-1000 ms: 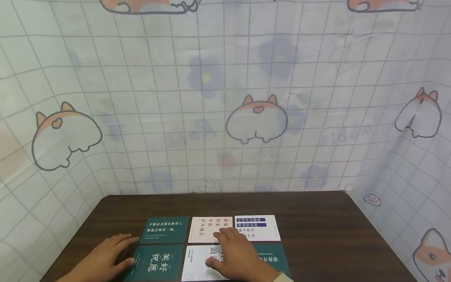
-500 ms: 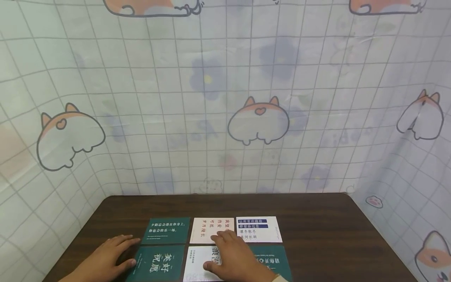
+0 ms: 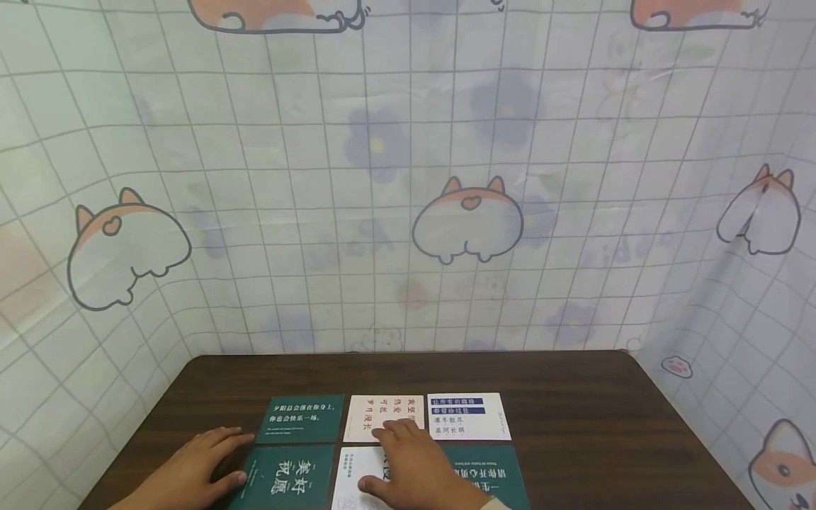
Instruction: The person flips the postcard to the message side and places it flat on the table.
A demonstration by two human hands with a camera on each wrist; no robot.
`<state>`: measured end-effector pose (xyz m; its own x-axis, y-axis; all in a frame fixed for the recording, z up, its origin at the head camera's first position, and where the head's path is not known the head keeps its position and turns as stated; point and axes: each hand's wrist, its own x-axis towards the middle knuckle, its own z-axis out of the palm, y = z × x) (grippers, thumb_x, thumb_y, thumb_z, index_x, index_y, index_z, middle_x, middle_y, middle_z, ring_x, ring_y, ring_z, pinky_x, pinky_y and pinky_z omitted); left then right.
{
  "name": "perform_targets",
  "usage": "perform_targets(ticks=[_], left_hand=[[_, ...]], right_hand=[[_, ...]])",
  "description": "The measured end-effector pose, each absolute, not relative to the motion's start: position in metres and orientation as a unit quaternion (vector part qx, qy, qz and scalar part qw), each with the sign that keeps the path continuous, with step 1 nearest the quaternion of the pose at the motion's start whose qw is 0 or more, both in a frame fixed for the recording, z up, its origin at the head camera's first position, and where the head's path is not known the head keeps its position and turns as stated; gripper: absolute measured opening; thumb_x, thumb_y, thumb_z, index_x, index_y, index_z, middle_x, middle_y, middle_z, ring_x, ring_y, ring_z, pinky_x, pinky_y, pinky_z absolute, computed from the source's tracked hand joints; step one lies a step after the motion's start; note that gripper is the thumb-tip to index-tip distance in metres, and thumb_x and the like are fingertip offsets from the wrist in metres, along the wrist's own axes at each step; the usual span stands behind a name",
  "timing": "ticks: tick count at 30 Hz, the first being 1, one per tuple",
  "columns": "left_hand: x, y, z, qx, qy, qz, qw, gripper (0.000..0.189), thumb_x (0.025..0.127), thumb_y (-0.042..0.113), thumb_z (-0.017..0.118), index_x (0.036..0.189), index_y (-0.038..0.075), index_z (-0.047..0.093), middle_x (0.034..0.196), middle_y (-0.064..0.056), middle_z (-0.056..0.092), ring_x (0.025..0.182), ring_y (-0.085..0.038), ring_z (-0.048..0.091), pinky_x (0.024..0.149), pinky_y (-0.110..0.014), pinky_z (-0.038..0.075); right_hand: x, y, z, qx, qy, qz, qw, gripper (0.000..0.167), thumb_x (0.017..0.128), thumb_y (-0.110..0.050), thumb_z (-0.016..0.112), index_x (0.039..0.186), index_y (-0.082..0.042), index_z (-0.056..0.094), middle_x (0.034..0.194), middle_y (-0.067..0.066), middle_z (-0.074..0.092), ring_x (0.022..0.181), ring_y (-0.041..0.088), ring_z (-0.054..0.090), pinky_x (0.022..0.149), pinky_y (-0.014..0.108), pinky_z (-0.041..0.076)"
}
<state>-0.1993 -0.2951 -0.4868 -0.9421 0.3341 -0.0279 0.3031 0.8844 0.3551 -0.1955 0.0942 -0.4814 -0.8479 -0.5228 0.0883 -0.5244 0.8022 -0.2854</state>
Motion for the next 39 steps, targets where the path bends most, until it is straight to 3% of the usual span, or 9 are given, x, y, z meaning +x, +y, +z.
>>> perform_targets(ticks=[21, 39], left_hand=[[-0.201, -0.293, -0.486, 0.153, 0.969, 0.179, 0.072, 0.063, 0.085, 0.048, 0.081, 0.136, 0.017, 0.064, 0.141, -0.016, 0.056, 0.133, -0.049, 0.046, 0.106, -0.074, 0.026], [-0.203, -0.295, -0.489, 0.156, 0.967, 0.186, 0.076, 0.064, 0.083, 0.049, 0.082, 0.135, 0.016, 0.065, 0.144, -0.02, 0.053, 0.133, -0.05, 0.044, 0.104, -0.073, 0.03]], right_hand=[[-0.198, 0.078, -0.486, 0.291, -0.945, 0.147, 0.007, 0.074, 0.088, -0.067, 0.068, 0.14, -0.014, 0.06, 0.141, 0.005, 0.058, 0.129, 0.025, 0.053, 0.104, 0.05, 0.045], [-0.198, 0.063, -0.487, 0.294, -0.946, 0.138, 0.003, 0.073, 0.086, -0.067, 0.069, 0.137, -0.016, 0.062, 0.143, 0.003, 0.057, 0.129, 0.023, 0.053, 0.104, 0.048, 0.046]])
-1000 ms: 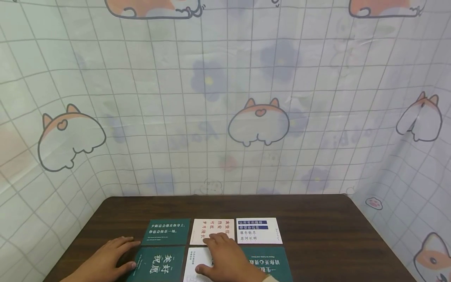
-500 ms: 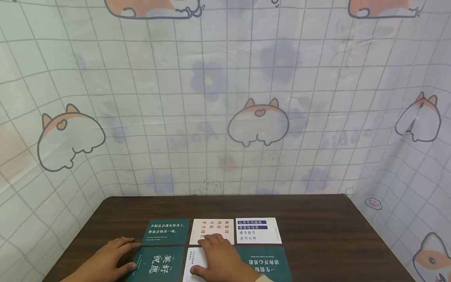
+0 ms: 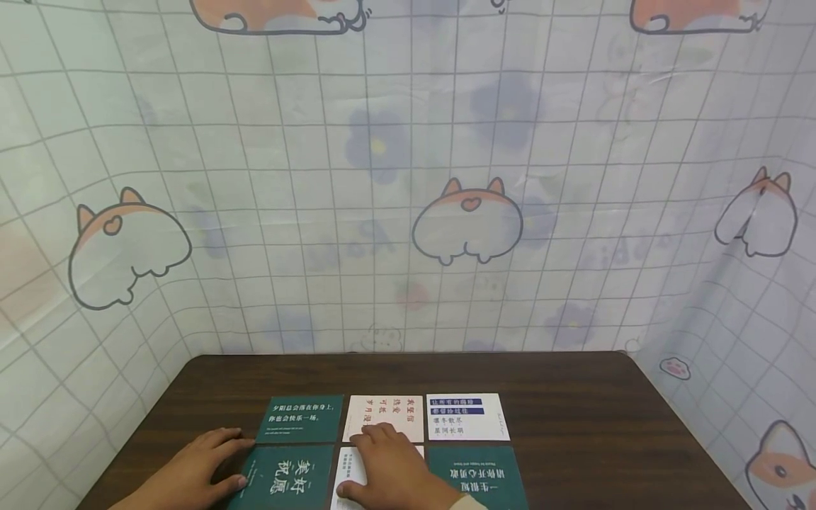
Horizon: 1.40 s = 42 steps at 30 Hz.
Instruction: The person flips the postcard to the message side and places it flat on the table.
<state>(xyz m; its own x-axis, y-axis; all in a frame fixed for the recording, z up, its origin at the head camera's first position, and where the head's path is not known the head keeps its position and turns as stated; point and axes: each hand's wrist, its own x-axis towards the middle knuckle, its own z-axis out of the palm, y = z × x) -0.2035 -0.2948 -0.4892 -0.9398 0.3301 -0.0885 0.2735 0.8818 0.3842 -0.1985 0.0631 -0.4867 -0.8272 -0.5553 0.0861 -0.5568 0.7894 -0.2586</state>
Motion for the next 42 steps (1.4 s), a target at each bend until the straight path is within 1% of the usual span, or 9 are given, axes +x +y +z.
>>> perform_targets(ticks=[7, 21, 27, 31, 36, 42], left_hand=[[-0.204, -0.295, -0.49, 0.152, 0.967, 0.187, 0.08, 0.064, 0.083, 0.049, 0.082, 0.136, 0.016, 0.065, 0.146, -0.022, 0.05, 0.133, -0.053, 0.043, 0.102, -0.073, 0.032], [-0.204, -0.293, -0.491, 0.15, 0.968, 0.184, 0.076, 0.064, 0.083, 0.05, 0.082, 0.135, 0.016, 0.065, 0.146, -0.021, 0.05, 0.133, -0.052, 0.044, 0.101, -0.072, 0.034], [-0.204, -0.294, -0.49, 0.156, 0.967, 0.185, 0.073, 0.065, 0.083, 0.05, 0.082, 0.136, 0.016, 0.065, 0.146, -0.022, 0.05, 0.133, -0.053, 0.043, 0.1, -0.073, 0.034], [-0.204, -0.295, -0.491, 0.163, 0.967, 0.183, 0.073, 0.065, 0.083, 0.05, 0.081, 0.136, 0.016, 0.065, 0.146, -0.023, 0.049, 0.135, -0.055, 0.04, 0.1, -0.074, 0.033], [-0.203, -0.295, -0.49, 0.176, 0.966, 0.177, 0.063, 0.062, 0.084, 0.051, 0.08, 0.135, 0.018, 0.066, 0.148, -0.024, 0.047, 0.137, -0.056, 0.035, 0.098, -0.075, 0.034], [-0.201, -0.295, -0.49, 0.187, 0.965, 0.173, 0.054, 0.06, 0.085, 0.053, 0.079, 0.132, 0.019, 0.068, 0.149, -0.026, 0.045, 0.137, -0.056, 0.035, 0.097, -0.074, 0.036]], right_hand=[[-0.202, 0.059, -0.491, 0.292, -0.946, 0.14, -0.004, 0.071, 0.086, -0.068, 0.069, 0.136, -0.018, 0.063, 0.141, 0.001, 0.058, 0.128, 0.022, 0.053, 0.104, 0.047, 0.045], [-0.203, 0.049, -0.493, 0.32, -0.937, 0.142, 0.021, 0.07, 0.087, -0.067, 0.068, 0.134, -0.015, 0.065, 0.139, 0.005, 0.059, 0.129, 0.021, 0.052, 0.104, 0.044, 0.045], [-0.208, 0.045, -0.496, 0.315, -0.937, 0.148, 0.0, 0.067, 0.089, -0.064, 0.069, 0.136, -0.016, 0.063, 0.142, 0.003, 0.056, 0.133, 0.022, 0.049, 0.108, 0.044, 0.041], [-0.209, 0.042, -0.495, 0.31, -0.939, 0.15, -0.012, 0.067, 0.088, -0.064, 0.07, 0.136, -0.018, 0.064, 0.142, 0.002, 0.056, 0.135, 0.023, 0.047, 0.11, 0.044, 0.04], [-0.21, 0.039, -0.494, 0.311, -0.939, 0.146, -0.014, 0.068, 0.087, -0.065, 0.07, 0.136, -0.018, 0.064, 0.141, 0.003, 0.056, 0.133, 0.022, 0.047, 0.11, 0.043, 0.04], [-0.21, 0.035, -0.493, 0.32, -0.939, 0.124, -0.009, 0.07, 0.087, -0.067, 0.07, 0.134, -0.015, 0.065, 0.139, 0.004, 0.057, 0.132, 0.022, 0.047, 0.111, 0.041, 0.038]])
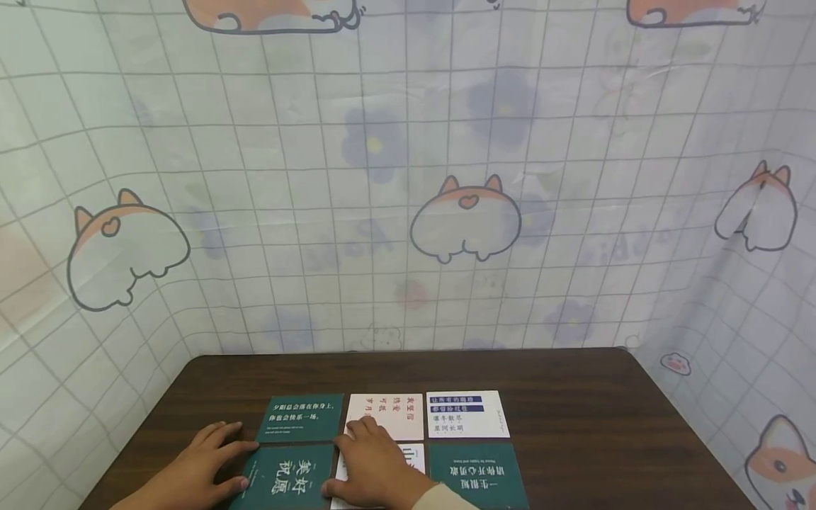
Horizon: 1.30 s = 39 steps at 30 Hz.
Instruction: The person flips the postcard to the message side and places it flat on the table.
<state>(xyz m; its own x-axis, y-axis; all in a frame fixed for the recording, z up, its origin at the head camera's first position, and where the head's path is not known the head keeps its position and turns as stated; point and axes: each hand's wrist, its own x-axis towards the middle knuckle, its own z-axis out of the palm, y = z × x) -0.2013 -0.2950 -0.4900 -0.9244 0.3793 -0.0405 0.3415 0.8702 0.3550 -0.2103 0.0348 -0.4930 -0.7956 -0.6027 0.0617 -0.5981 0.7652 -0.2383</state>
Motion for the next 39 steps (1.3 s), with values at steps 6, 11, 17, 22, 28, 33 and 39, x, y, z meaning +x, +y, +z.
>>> perform_targets(ticks=[6, 11, 17, 22, 28, 33, 39], left_hand=[[-0.202, -0.295, -0.491, 0.188, 0.965, 0.174, 0.057, 0.06, 0.085, 0.055, 0.078, 0.132, 0.019, 0.068, 0.149, -0.027, 0.044, 0.137, -0.058, 0.033, 0.096, -0.076, 0.036], [-0.201, -0.295, -0.491, 0.183, 0.965, 0.18, 0.062, 0.06, 0.083, 0.054, 0.08, 0.131, 0.02, 0.068, 0.149, -0.027, 0.044, 0.137, -0.058, 0.032, 0.096, -0.076, 0.035], [-0.203, -0.295, -0.489, 0.181, 0.963, 0.188, 0.062, 0.057, 0.082, 0.051, 0.083, 0.128, 0.02, 0.068, 0.149, -0.027, 0.044, 0.137, -0.058, 0.032, 0.096, -0.075, 0.036], [-0.205, -0.293, -0.487, 0.171, 0.963, 0.197, 0.067, 0.055, 0.081, 0.05, 0.084, 0.126, 0.022, 0.069, 0.15, -0.026, 0.044, 0.138, -0.059, 0.029, 0.096, -0.076, 0.034], [-0.206, -0.292, -0.488, 0.168, 0.961, 0.211, 0.066, 0.049, 0.079, 0.047, 0.086, 0.119, 0.026, 0.068, 0.149, -0.027, 0.044, 0.138, -0.059, 0.029, 0.097, -0.077, 0.033], [-0.208, -0.292, -0.489, 0.18, 0.958, 0.216, 0.048, 0.049, 0.075, 0.046, 0.089, 0.112, 0.027, 0.064, 0.145, -0.024, 0.049, 0.135, -0.056, 0.034, 0.098, -0.074, 0.035], [-0.212, -0.288, -0.49, 0.173, 0.962, 0.208, 0.035, 0.055, 0.069, 0.044, 0.094, 0.11, 0.022, 0.063, 0.127, -0.007, 0.062, 0.122, -0.04, 0.051, 0.1, -0.067, 0.039]], right_hand=[[-0.211, 0.034, -0.494, -0.326, 0.939, -0.11, 0.005, 0.071, 0.085, -0.069, 0.07, 0.132, -0.016, 0.066, 0.138, 0.005, 0.055, 0.132, 0.023, 0.045, 0.111, 0.041, 0.038], [-0.211, 0.031, -0.492, -0.325, 0.939, -0.115, 0.007, 0.069, 0.083, -0.068, 0.073, 0.129, -0.017, 0.068, 0.139, 0.006, 0.055, 0.132, 0.023, 0.044, 0.112, 0.041, 0.036], [-0.214, 0.028, -0.486, -0.324, 0.938, -0.121, 0.018, 0.065, 0.079, -0.065, 0.078, 0.122, -0.016, 0.069, 0.139, 0.009, 0.054, 0.132, 0.025, 0.043, 0.113, 0.041, 0.035], [-0.218, 0.027, -0.484, -0.313, 0.939, -0.138, 0.023, 0.063, 0.074, -0.063, 0.084, 0.115, -0.017, 0.07, 0.135, 0.007, 0.057, 0.131, 0.025, 0.043, 0.113, 0.041, 0.035], [-0.218, 0.027, -0.486, -0.302, 0.942, -0.148, 0.016, 0.064, 0.071, -0.062, 0.087, 0.114, -0.019, 0.067, 0.133, 0.005, 0.057, 0.128, 0.024, 0.045, 0.112, 0.041, 0.035], [-0.217, 0.026, -0.485, -0.297, 0.943, -0.153, 0.009, 0.065, 0.068, -0.062, 0.089, 0.112, -0.02, 0.065, 0.13, 0.003, 0.057, 0.124, 0.021, 0.045, 0.11, 0.038, 0.037], [-0.216, 0.026, -0.484, -0.297, 0.942, -0.155, -0.003, 0.065, 0.067, -0.062, 0.09, 0.109, -0.02, 0.063, 0.123, -0.002, 0.057, 0.115, 0.016, 0.046, 0.107, 0.036, 0.039]])
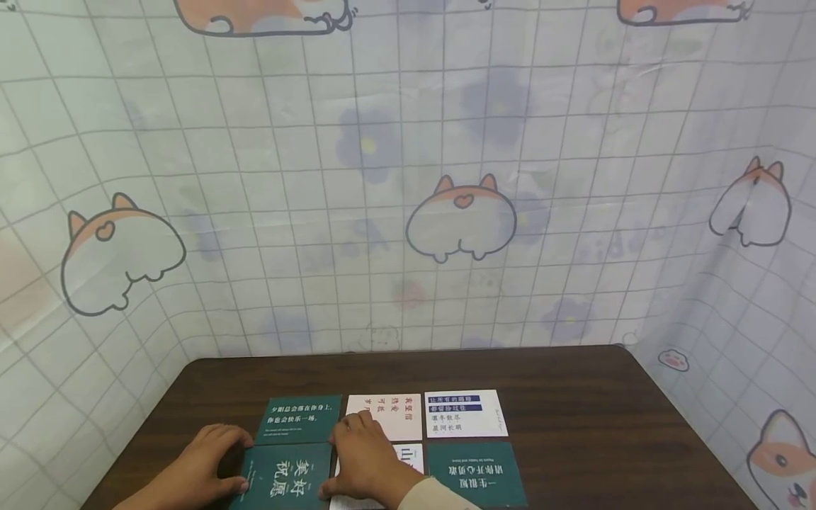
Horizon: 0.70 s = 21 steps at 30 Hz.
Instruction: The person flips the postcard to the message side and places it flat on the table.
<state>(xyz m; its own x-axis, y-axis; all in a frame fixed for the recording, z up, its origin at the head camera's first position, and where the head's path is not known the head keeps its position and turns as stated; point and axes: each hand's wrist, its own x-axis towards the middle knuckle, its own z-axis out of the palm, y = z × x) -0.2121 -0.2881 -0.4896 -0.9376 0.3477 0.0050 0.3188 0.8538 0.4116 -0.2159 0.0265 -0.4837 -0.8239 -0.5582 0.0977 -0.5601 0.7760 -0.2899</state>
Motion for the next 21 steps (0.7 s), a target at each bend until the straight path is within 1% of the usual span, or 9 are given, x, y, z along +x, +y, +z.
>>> perform_targets(ticks=[2, 4, 6, 9, 12, 15, 18, 21], left_hand=[[-0.213, -0.286, -0.488, 0.15, 0.964, 0.215, 0.046, 0.057, 0.068, 0.042, 0.095, 0.111, 0.02, 0.064, 0.119, -0.001, 0.064, 0.115, -0.034, 0.055, 0.099, -0.065, 0.039], [-0.214, -0.284, -0.486, 0.129, 0.964, 0.226, 0.061, 0.057, 0.068, 0.039, 0.095, 0.112, 0.019, 0.064, 0.107, 0.004, 0.064, 0.104, -0.027, 0.056, 0.096, -0.062, 0.039], [-0.213, -0.283, -0.484, 0.12, 0.962, 0.236, 0.067, 0.057, 0.069, 0.036, 0.095, 0.113, 0.017, 0.063, 0.095, 0.008, 0.062, 0.093, -0.021, 0.054, 0.094, -0.06, 0.039], [-0.212, -0.283, -0.482, 0.125, 0.957, 0.252, 0.067, 0.054, 0.073, 0.031, 0.093, 0.113, 0.014, 0.062, 0.085, 0.009, 0.056, 0.082, -0.017, 0.049, 0.09, -0.057, 0.04], [-0.211, -0.282, -0.482, 0.128, 0.955, 0.26, 0.06, 0.051, 0.076, 0.027, 0.092, 0.114, 0.011, 0.061, 0.084, 0.009, 0.056, 0.079, -0.015, 0.051, 0.083, -0.049, 0.045], [-0.21, -0.281, -0.481, 0.124, 0.953, 0.269, 0.06, 0.049, 0.077, 0.021, 0.091, 0.114, 0.009, 0.061, 0.084, 0.007, 0.057, 0.076, -0.014, 0.052, 0.074, -0.04, 0.046], [-0.208, -0.282, -0.479, 0.128, 0.951, 0.276, 0.06, 0.047, 0.08, 0.02, 0.088, 0.115, 0.008, 0.06, 0.085, 0.007, 0.057, 0.077, -0.013, 0.053, 0.073, -0.038, 0.048], [-0.207, -0.284, -0.477, 0.139, 0.946, 0.286, 0.058, 0.043, 0.084, 0.02, 0.085, 0.116, 0.007, 0.06, 0.088, 0.007, 0.059, 0.08, -0.011, 0.057, 0.075, -0.039, 0.051]], right_hand=[[-0.216, 0.027, -0.483, 0.299, -0.941, 0.155, 0.009, 0.065, 0.067, -0.062, 0.09, 0.109, -0.021, 0.062, 0.12, -0.003, 0.057, 0.112, 0.015, 0.046, 0.106, 0.035, 0.039], [-0.215, 0.027, -0.483, 0.303, -0.94, 0.157, 0.014, 0.065, 0.067, -0.061, 0.09, 0.109, -0.021, 0.061, 0.115, -0.005, 0.057, 0.108, 0.013, 0.047, 0.105, 0.034, 0.04], [-0.216, 0.027, -0.482, 0.305, -0.938, 0.161, 0.019, 0.066, 0.066, -0.06, 0.091, 0.109, -0.02, 0.061, 0.11, -0.007, 0.057, 0.104, 0.012, 0.046, 0.103, 0.033, 0.04], [-0.217, 0.027, -0.483, 0.306, -0.935, 0.177, 0.023, 0.068, 0.065, -0.058, 0.092, 0.111, -0.019, 0.061, 0.102, -0.011, 0.056, 0.096, 0.009, 0.045, 0.098, 0.032, 0.042], [-0.219, 0.026, -0.484, 0.296, -0.932, 0.208, 0.012, 0.068, 0.065, -0.054, 0.094, 0.113, -0.018, 0.063, 0.096, -0.013, 0.057, 0.089, 0.007, 0.044, 0.09, 0.029, 0.044], [-0.22, 0.026, -0.485, 0.281, -0.927, 0.25, -0.011, 0.065, 0.066, -0.047, 0.096, 0.114, -0.018, 0.064, 0.092, -0.015, 0.057, 0.084, 0.004, 0.045, 0.08, 0.027, 0.046], [-0.219, 0.026, -0.484, 0.269, -0.918, 0.292, -0.028, 0.057, 0.07, -0.038, 0.095, 0.112, -0.018, 0.062, 0.087, -0.017, 0.057, 0.081, 0.002, 0.047, 0.074, 0.027, 0.047], [-0.216, 0.027, -0.483, 0.262, -0.901, 0.342, -0.051, 0.049, 0.076, -0.027, 0.091, 0.112, -0.017, 0.06, 0.081, -0.019, 0.057, 0.076, 0.0, 0.05, 0.072, 0.026, 0.047]])
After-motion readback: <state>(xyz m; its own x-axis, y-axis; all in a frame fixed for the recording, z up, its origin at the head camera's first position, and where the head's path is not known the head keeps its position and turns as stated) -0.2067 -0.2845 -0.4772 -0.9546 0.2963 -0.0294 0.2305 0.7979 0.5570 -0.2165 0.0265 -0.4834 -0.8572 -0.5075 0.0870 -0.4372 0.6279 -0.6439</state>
